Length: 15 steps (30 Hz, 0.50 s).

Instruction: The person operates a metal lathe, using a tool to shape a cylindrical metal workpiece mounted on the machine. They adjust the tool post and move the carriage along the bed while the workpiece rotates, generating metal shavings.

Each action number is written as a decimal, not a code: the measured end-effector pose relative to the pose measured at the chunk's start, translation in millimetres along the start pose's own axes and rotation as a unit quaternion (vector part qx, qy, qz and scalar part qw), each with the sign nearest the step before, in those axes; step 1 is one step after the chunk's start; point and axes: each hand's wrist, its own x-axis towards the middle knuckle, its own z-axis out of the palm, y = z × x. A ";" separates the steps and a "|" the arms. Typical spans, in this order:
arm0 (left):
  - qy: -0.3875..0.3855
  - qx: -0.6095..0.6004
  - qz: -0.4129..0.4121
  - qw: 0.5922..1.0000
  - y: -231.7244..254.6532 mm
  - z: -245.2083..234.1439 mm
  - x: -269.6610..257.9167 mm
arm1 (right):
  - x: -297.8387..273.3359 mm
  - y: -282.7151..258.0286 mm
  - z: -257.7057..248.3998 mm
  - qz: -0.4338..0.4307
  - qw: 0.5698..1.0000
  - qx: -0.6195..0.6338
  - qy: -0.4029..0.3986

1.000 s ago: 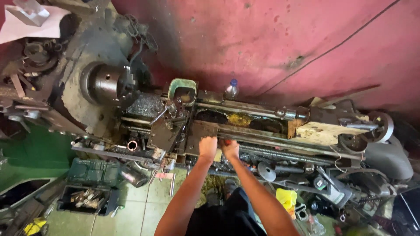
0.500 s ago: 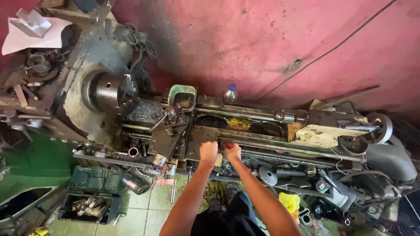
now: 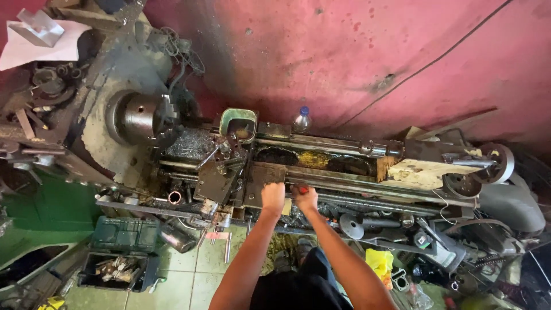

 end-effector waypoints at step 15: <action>0.035 0.024 -0.007 0.999 -0.4 -11.9 0.9 | 15.5 25.6 24.7 -0.028 0.976 0.211 -0.036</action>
